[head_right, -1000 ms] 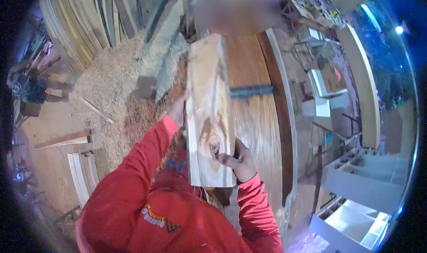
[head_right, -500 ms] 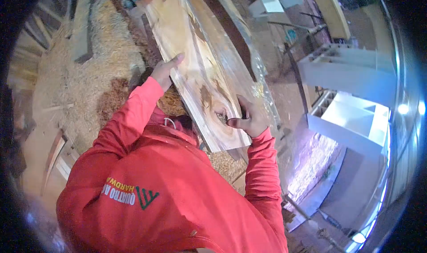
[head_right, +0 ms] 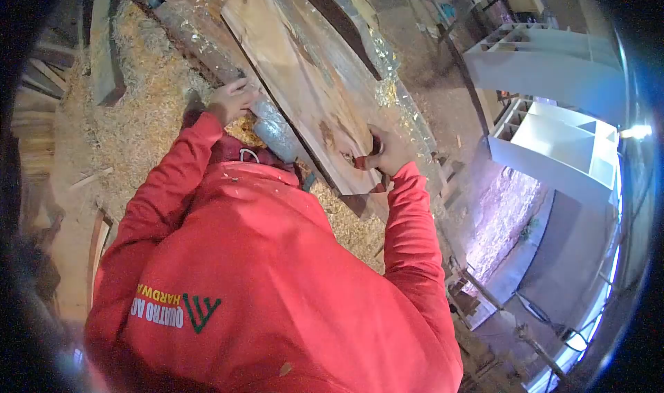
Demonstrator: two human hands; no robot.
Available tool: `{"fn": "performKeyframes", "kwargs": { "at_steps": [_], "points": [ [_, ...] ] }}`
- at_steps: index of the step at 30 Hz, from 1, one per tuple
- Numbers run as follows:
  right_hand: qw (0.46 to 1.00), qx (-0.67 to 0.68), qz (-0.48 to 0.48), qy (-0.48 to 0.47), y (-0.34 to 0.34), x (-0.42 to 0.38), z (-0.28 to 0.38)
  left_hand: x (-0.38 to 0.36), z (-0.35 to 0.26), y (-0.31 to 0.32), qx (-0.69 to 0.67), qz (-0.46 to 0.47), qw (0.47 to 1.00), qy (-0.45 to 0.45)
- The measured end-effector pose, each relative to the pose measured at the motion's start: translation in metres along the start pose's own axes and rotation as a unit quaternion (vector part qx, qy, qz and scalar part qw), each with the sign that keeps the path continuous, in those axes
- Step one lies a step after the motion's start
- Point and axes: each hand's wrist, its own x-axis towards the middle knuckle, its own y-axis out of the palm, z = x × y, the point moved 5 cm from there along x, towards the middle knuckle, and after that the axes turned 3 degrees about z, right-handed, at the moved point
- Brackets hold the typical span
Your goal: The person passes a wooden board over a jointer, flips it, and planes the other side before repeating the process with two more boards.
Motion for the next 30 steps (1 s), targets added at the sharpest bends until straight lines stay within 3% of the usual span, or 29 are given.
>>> {"fn": "performKeyframes", "kwargs": {
  "at_steps": [5, 7, 9, 12, 14, 16, 18, 19, 20, 22, 23, 24, 25, 29, 30],
  "points": [
    [0.992, 0.120, 0.020, -0.010, -0.018, 0.012, -0.011, -0.008, 0.004, -0.009, 0.199, 0.001, 0.971, 0.131],
    [0.981, 0.189, 0.042, 0.022, -0.023, 0.016, -0.022, -0.020, 0.004, 0.001, 0.207, -0.015, 0.978, -0.023],
    [0.978, 0.197, 0.039, 0.047, -0.031, 0.022, -0.042, -0.009, 0.013, 0.003, 0.277, 0.012, 0.957, 0.085],
    [0.983, 0.174, 0.028, 0.055, -0.042, 0.038, -0.079, -0.026, -0.014, 0.037, 0.141, -0.023, 0.989, 0.025],
    [0.984, 0.166, 0.019, 0.056, -0.043, 0.043, -0.083, -0.021, -0.029, 0.044, 0.368, 0.025, 0.920, 0.130],
    [0.983, 0.178, 0.009, 0.051, -0.047, 0.041, -0.077, -0.018, -0.034, 0.046, 0.404, 0.029, 0.904, 0.138],
    [0.997, 0.063, -0.005, 0.045, -0.060, 0.031, -0.047, -0.018, -0.031, 0.042, 0.258, -0.012, 0.965, 0.052],
    [0.999, 0.008, -0.014, 0.044, -0.067, 0.025, -0.030, -0.023, -0.044, 0.044, 0.312, -0.024, 0.945, 0.099],
    [0.999, 0.026, -0.016, -0.039, -0.067, 0.019, -0.007, -0.033, -0.065, 0.048, 0.364, -0.034, 0.920, 0.144],
    [0.975, -0.172, -0.104, -0.091, -0.065, -0.002, 0.032, -0.043, -0.082, 0.052, 0.263, -0.029, 0.953, 0.147],
    [0.944, -0.272, -0.149, -0.113, -0.061, -0.011, 0.051, -0.043, -0.082, 0.050, 0.105, -0.017, 0.989, 0.098],
    [0.927, -0.339, -0.159, -0.002, -0.050, -0.018, 0.054, -0.044, -0.082, 0.050, -0.054, -0.005, 0.998, 0.043],
    [0.915, -0.350, -0.196, -0.036, -0.038, -0.026, 0.051, -0.047, -0.082, 0.054, -0.211, 0.006, 0.977, -0.018],
    [0.868, -0.383, -0.292, -0.118, 0.017, -0.041, 0.015, -0.051, -0.099, 0.058, -0.236, 0.023, 0.972, 0.000],
    [0.858, -0.396, -0.305, -0.121, 0.029, -0.044, 0.010, -0.042, -0.080, 0.043, -0.233, -0.014, 0.972, -0.021]
  ]
}}
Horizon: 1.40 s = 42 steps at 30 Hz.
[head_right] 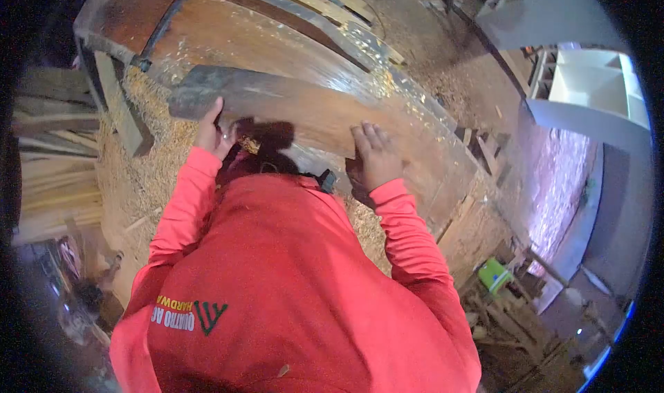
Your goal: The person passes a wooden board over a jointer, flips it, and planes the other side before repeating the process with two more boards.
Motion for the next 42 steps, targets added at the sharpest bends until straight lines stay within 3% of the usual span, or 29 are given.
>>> {"fn": "performKeyframes", "kwargs": {
  "at_steps": [6, 12, 15, 19, 22, 23, 25, 27, 28, 31, 32, 35, 36, 40, 42],
  "points": [
    [0.998, -0.012, -0.030, 0.053, 0.043, -0.032, 0.015, -0.002, 0.029, -0.041, -0.003, -0.120, 0.992, -0.036],
    [0.997, -0.001, -0.058, 0.042, 0.034, -0.028, 0.017, -0.011, 0.023, -0.026, 0.020, -0.126, 0.992, -0.014],
    [0.998, 0.016, -0.021, 0.053, 0.021, -0.023, 0.020, -0.007, 0.025, -0.027, -0.009, -0.078, 0.997, 0.020],
    [0.994, 0.079, 0.079, 0.019, -0.011, -0.021, 0.009, -0.037, -0.009, -0.015, 0.160, -0.165, 0.973, 0.003],
    [0.951, 0.247, 0.176, 0.052, -0.045, 0.002, -0.006, -0.049, -0.053, 0.018, 0.242, -0.106, 0.960, 0.090],
    [0.930, 0.300, 0.201, 0.069, -0.050, 0.010, -0.011, -0.040, -0.062, 0.023, 0.305, -0.092, 0.933, 0.166],
    [0.953, 0.211, 0.199, 0.085, -0.055, 0.032, -0.024, -0.013, -0.080, 0.038, 0.421, -0.064, 0.849, 0.312],
    [0.968, 0.185, 0.151, 0.069, -0.048, 0.044, -0.041, 0.007, -0.087, 0.056, 0.541, -0.082, 0.769, 0.331],
    [0.960, 0.172, 0.177, 0.135, -0.051, 0.049, -0.044, 0.014, -0.086, 0.067, 0.596, -0.089, 0.722, 0.340],
    [0.984, 0.134, 0.073, 0.091, -0.004, 0.059, -0.093, 0.022, -0.075, 0.096, 0.690, -0.112, 0.633, 0.333],
    [0.987, 0.124, 0.061, 0.088, -0.010, 0.062, -0.094, 0.040, -0.066, 0.088, 0.687, -0.074, 0.647, 0.322],
    [0.974, 0.107, 0.033, 0.195, -0.021, 0.057, -0.101, 0.087, -0.030, 0.068, 0.795, -0.047, 0.531, 0.288],
    [0.976, 0.109, -0.052, 0.182, -0.020, 0.045, -0.108, 0.088, -0.021, 0.065, 0.840, -0.035, 0.478, 0.255],
    [0.912, 0.102, -0.214, 0.335, 0.026, -0.033, -0.169, 0.085, -0.006, 0.064, 0.850, -0.066, 0.471, 0.226],
    [0.894, 0.171, -0.068, 0.409, 0.035, -0.060, -0.175, 0.083, -0.008, 0.063, 0.850, -0.060, 0.484, 0.199]
  ]
}}
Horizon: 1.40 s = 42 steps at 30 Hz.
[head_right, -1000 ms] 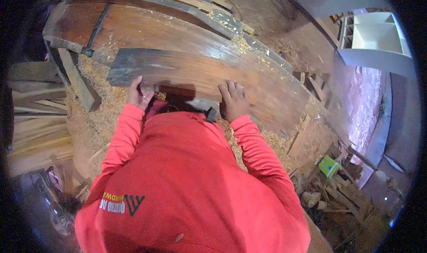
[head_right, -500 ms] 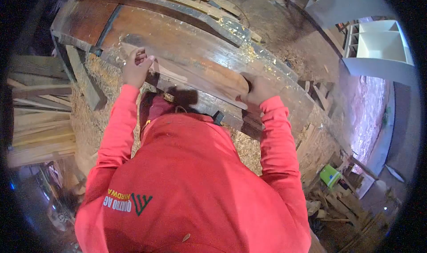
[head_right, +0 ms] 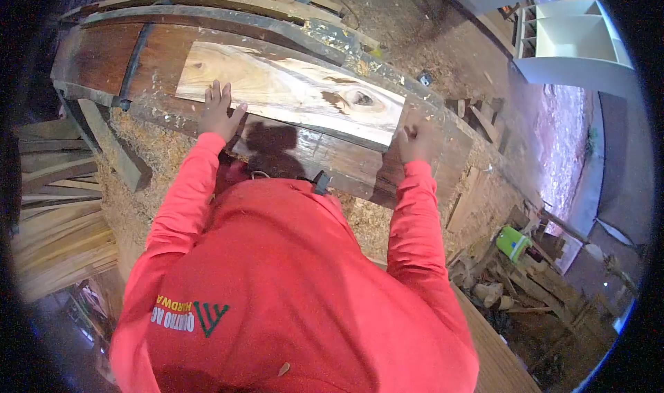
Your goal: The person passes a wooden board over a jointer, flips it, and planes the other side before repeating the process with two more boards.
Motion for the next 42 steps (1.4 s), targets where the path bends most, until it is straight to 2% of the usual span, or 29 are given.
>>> {"fn": "performKeyframes", "kwargs": {
  "at_steps": [1, 4, 7, 11, 14, 15, 19, 21, 24, 27, 28, 31, 33, 35, 42],
  "points": [
    [0.996, 0.001, 0.072, 0.051, 0.004, -0.005, -0.010, -0.001, 0.002, 0.002, 0.004, 0.001, 1.000, -0.001],
    [0.988, 0.080, 0.129, 0.027, 0.042, -0.009, -0.035, 0.002, 0.004, 0.006, 0.016, 0.008, 1.000, -0.003],
    [0.988, -0.102, 0.105, 0.041, 0.053, -0.005, -0.007, 0.003, 0.001, -0.001, 0.033, 0.031, 0.999, -0.008],
    [0.984, -0.024, 0.171, 0.052, 0.061, -0.005, 0.015, 0.016, 0.012, -0.023, 0.071, 0.040, 0.997, -0.015],
    [0.992, -0.040, 0.118, 0.021, 0.084, -0.007, 0.055, 0.043, 0.033, -0.031, 0.062, 0.024, 0.996, -0.054],
    [0.991, -0.034, 0.131, 0.009, 0.090, -0.004, 0.068, 0.056, 0.042, -0.037, 0.058, 0.014, 0.996, -0.073],
    [0.980, -0.004, 0.183, -0.077, 0.117, 0.010, 0.127, 0.104, 0.048, -0.047, 0.073, -0.030, 0.985, -0.153],
    [0.970, -0.034, 0.207, -0.124, 0.106, 0.015, 0.163, 0.123, 0.045, -0.033, 0.036, -0.086, 0.985, -0.145],
    [0.951, -0.003, 0.053, -0.305, 0.084, 0.016, 0.200, 0.142, 0.041, -0.033, -0.012, -0.155, 0.975, -0.157],
    [0.844, 0.000, 0.044, -0.535, 0.083, 0.032, 0.249, 0.139, 0.039, -0.038, -0.022, -0.177, 0.971, -0.162],
    [0.832, -0.006, 0.076, -0.549, 0.101, 0.047, 0.246, 0.140, 0.038, -0.041, -0.019, -0.174, 0.971, -0.163],
    [0.816, -0.018, 0.087, -0.572, 0.115, 0.058, 0.262, 0.147, 0.048, -0.050, -0.018, -0.201, 0.966, -0.162],
    [0.825, -0.019, 0.079, -0.560, 0.125, 0.060, 0.274, 0.147, 0.056, -0.052, -0.022, -0.195, 0.967, -0.164],
    [0.835, -0.022, 0.057, -0.546, 0.136, 0.059, 0.293, 0.160, 0.076, -0.056, -0.011, -0.210, 0.964, -0.164],
    [0.815, -0.102, 0.090, -0.564, 0.179, 0.061, 0.378, 0.193, 0.153, -0.086, -0.018, -0.183, 0.965, -0.185]
  ]
}}
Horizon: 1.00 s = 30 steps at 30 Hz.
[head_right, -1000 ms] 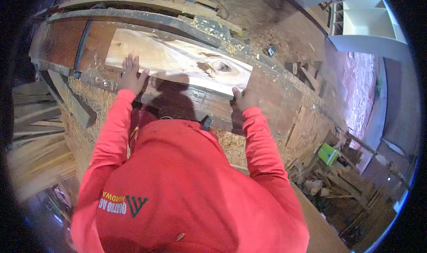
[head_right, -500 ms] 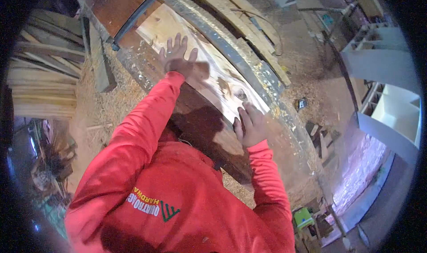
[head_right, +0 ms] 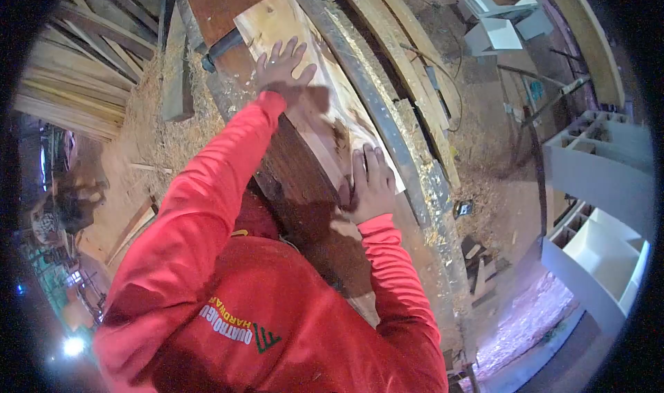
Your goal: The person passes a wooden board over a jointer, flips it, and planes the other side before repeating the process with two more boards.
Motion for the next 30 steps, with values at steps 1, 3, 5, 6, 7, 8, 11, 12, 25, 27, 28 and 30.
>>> {"fn": "performKeyframes", "kwargs": {
  "at_steps": [1, 3, 5, 6, 7, 8, 11, 12, 25, 27, 28, 30],
  "points": [
    [1.000, -0.003, 0.004, -0.007, 0.001, 0.012, 0.003, 0.008, 0.006, -0.001, 0.005, -0.002, 1.000, -0.002],
    [1.000, 0.021, -0.005, -0.001, 0.011, 0.031, 0.006, 0.025, 0.022, 0.003, 0.003, -0.006, 1.000, -0.005],
    [0.999, 0.039, -0.018, 0.021, 0.023, 0.055, 0.009, 0.046, 0.040, 0.005, -0.009, -0.016, 1.000, -0.007],
    [0.997, 0.058, -0.041, 0.022, 0.026, 0.068, 0.011, 0.057, 0.049, 0.003, 0.019, -0.021, 1.000, -0.007],
    [0.998, 0.047, -0.036, 0.029, 0.031, 0.082, 0.014, 0.068, 0.058, 0.002, 0.022, -0.026, 0.999, -0.004],
    [0.998, 0.038, -0.034, 0.036, 0.035, 0.094, 0.018, 0.078, 0.066, 0.001, 0.027, -0.033, 0.999, -0.001],
    [0.999, -0.012, -0.021, 0.036, 0.050, 0.126, 0.031, 0.107, 0.092, -0.002, 0.044, -0.061, 0.997, 0.012],
    [0.999, -0.025, -0.014, 0.028, 0.052, 0.135, 0.034, 0.115, 0.100, -0.003, 0.016, -0.067, 0.997, 0.024],
    [0.992, 0.019, -0.069, -0.100, 0.054, 0.182, 0.041, 0.152, 0.123, -0.042, -0.008, 0.015, 0.999, 0.028],
    [0.991, 0.025, -0.078, -0.104, 0.058, 0.191, 0.042, 0.164, 0.132, -0.035, -0.007, 0.004, 1.000, 0.027],
    [0.991, 0.033, -0.079, -0.103, 0.059, 0.197, 0.043, 0.169, 0.133, -0.037, 0.009, -0.012, 1.000, 0.027],
    [0.991, 0.029, -0.078, -0.102, 0.060, 0.206, 0.047, 0.176, 0.139, -0.038, -0.002, -0.006, 1.000, 0.027]
  ]
}}
